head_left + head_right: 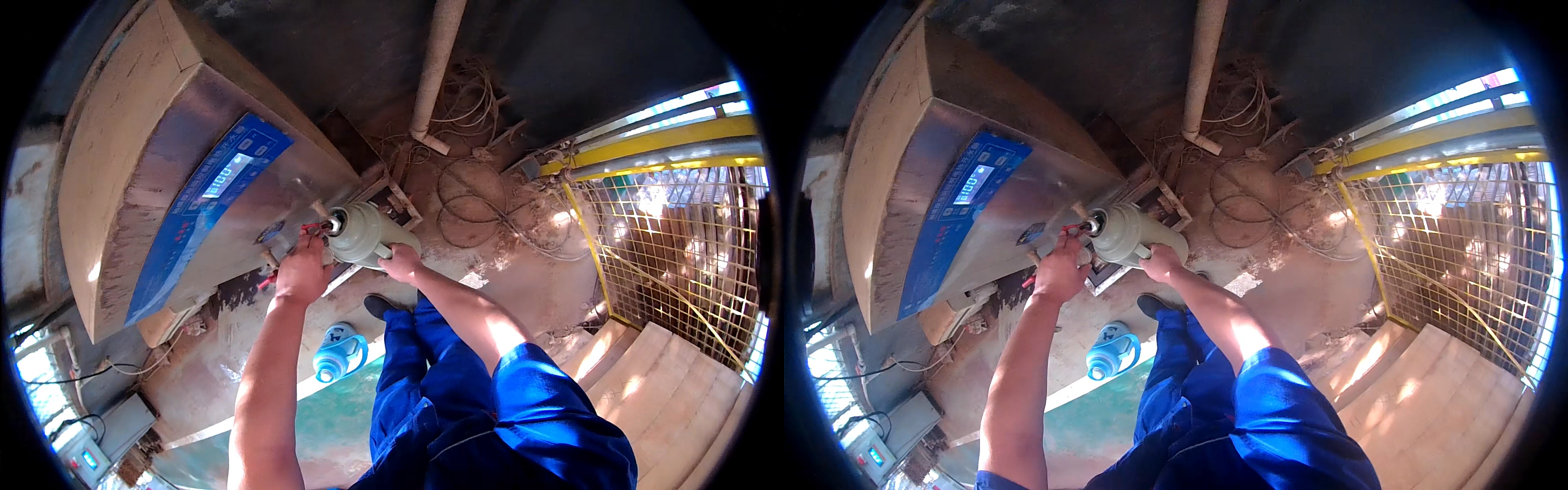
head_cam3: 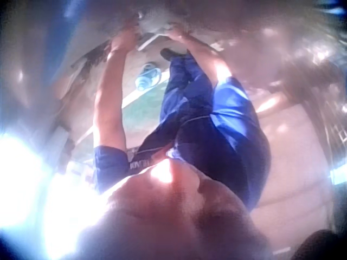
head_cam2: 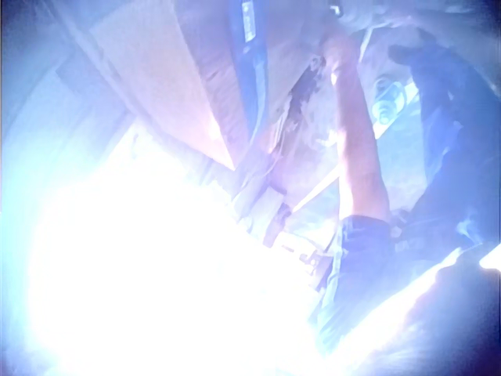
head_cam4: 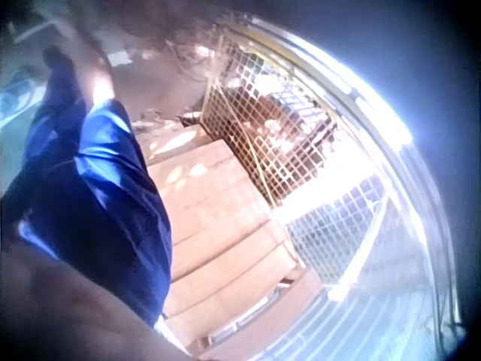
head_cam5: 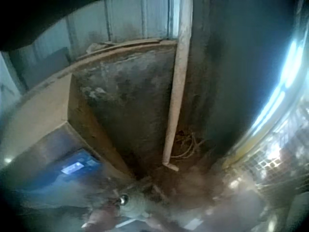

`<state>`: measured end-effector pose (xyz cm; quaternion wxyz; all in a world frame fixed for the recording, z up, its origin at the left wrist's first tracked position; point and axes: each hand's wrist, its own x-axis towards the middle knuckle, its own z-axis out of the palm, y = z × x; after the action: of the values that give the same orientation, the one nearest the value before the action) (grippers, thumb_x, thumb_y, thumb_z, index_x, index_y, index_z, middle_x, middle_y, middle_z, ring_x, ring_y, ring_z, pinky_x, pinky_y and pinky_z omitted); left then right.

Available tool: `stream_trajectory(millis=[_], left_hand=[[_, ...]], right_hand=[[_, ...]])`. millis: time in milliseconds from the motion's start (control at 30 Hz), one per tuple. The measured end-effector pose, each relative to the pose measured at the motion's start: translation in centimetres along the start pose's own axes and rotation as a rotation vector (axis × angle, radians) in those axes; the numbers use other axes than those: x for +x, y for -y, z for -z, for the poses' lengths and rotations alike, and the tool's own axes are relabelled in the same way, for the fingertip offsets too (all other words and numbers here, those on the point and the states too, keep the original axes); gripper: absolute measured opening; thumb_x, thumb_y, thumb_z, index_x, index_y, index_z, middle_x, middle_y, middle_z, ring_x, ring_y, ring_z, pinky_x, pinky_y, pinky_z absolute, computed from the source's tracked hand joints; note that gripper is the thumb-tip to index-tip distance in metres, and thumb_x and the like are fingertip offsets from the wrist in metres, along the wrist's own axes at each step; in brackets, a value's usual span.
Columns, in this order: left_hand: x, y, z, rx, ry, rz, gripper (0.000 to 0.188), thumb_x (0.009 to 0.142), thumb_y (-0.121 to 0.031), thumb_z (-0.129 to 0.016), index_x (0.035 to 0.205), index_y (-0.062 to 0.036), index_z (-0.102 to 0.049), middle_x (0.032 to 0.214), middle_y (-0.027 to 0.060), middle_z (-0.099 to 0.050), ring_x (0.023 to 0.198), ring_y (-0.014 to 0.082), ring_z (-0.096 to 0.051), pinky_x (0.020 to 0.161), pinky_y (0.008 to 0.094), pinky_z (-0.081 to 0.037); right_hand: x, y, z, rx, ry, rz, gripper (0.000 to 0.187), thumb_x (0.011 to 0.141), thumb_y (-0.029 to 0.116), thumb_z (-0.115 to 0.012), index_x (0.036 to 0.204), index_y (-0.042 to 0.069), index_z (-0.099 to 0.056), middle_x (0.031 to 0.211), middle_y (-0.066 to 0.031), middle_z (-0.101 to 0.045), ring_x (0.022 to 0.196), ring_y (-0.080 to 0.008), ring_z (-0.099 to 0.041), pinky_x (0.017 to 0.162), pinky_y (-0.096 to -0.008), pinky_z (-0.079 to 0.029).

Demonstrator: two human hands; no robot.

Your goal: The person fills a blue thermos and a white thermos from a wall-mounted water dispenser. They place each thermos under the dispenser spout, press the lever to fill, then remove and set the thermos aside before repeating the process with the second thermos.

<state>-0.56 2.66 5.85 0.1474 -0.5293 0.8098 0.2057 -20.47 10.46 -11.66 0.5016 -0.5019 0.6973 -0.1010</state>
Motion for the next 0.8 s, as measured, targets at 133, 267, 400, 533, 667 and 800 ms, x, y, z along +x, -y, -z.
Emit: stream_trajectory(millis=[133, 267, 400, 533, 667, 800], left_hand=[[0.06, 0.15, -0.18, -0.001, -0.010, -0.009, 0.052, 0.079, -0.022, -0.072, 0.120, -0.0009, -0.048, 0.137, 0.0266, -0.045, 0.101, 0.0411, -0.063, 0.085, 0.0467, -0.054], [0.21, 0.26, -0.33, 0.020, 0.004, 0.012, 0.054, 0.078, -0.023, -0.072, 0.120, -0.0003, -0.047, 0.137, 0.0269, -0.045, 0.102, 0.0407, -0.063, 0.083, 0.0464, -0.054], [0.13, 0.29, -0.30, 0.007, -0.013, -0.017, 0.055, 0.079, -0.024, -0.072, 0.121, 0.0000, -0.047, 0.136, 0.0274, -0.046, 0.101, 0.0404, -0.063, 0.083, 0.0464, -0.055], [0.13, 0.15, -0.36, 0.015, -0.016, -0.003, 0.055, 0.078, -0.021, -0.073, 0.123, -0.0016, -0.047, 0.137, 0.0270, -0.045, 0.104, 0.0401, -0.062, 0.086, 0.0464, -0.053], [0.30, 0.31, -0.44, 0.001, 0.028, 0.038, 0.058, 0.077, -0.018, -0.073, 0.127, -0.0044, -0.046, 0.140, 0.0251, -0.044, 0.110, 0.0401, -0.059, 0.090, 0.0471, -0.051], [0.34, 0.53, -0.60, -0.043, 0.007, 0.013, 0.056, 0.076, -0.018, -0.073, 0.124, -0.0040, -0.047, 0.136, 0.0247, -0.047, 0.107, 0.0403, -0.060, 0.089, 0.0471, -0.052]], right_hand=[[0.08, -0.12, -0.10, -0.001, 0.005, 0.003, 0.046, 0.082, 0.036, -0.061, 0.105, -0.004, -0.065, 0.103, -0.0270, -0.066, 0.101, -0.0393, -0.063, 0.091, -0.0438, -0.049], [0.17, -0.14, -0.30, 0.019, 0.011, -0.001, 0.047, 0.082, 0.037, -0.061, 0.106, -0.004, -0.065, 0.105, -0.0272, -0.065, 0.103, -0.0391, -0.063, 0.093, -0.0436, -0.048], [-0.04, -0.14, -0.25, 0.008, 0.011, -0.028, 0.049, 0.082, 0.037, -0.061, 0.106, -0.006, -0.064, 0.105, -0.0279, -0.065, 0.103, -0.0390, -0.063, 0.092, -0.0436, -0.049], [-0.12, 0.00, -0.06, 0.000, 0.027, -0.020, 0.049, 0.083, 0.037, -0.061, 0.106, -0.006, -0.064, 0.106, -0.0274, -0.065, 0.103, -0.0389, -0.062, 0.092, -0.0435, -0.048], [-0.32, 0.33, -0.05, -0.013, 0.019, -0.044, 0.047, 0.083, 0.037, -0.063, 0.107, -0.004, -0.064, 0.107, -0.0261, -0.065, 0.104, -0.0385, -0.062, 0.093, -0.0433, -0.048], [-0.69, 0.57, 0.01, -0.023, 0.011, -0.077, 0.047, 0.082, 0.037, -0.064, 0.108, -0.003, -0.064, 0.108, -0.0253, -0.065, 0.105, -0.0382, -0.062, 0.093, -0.0430, -0.048]])
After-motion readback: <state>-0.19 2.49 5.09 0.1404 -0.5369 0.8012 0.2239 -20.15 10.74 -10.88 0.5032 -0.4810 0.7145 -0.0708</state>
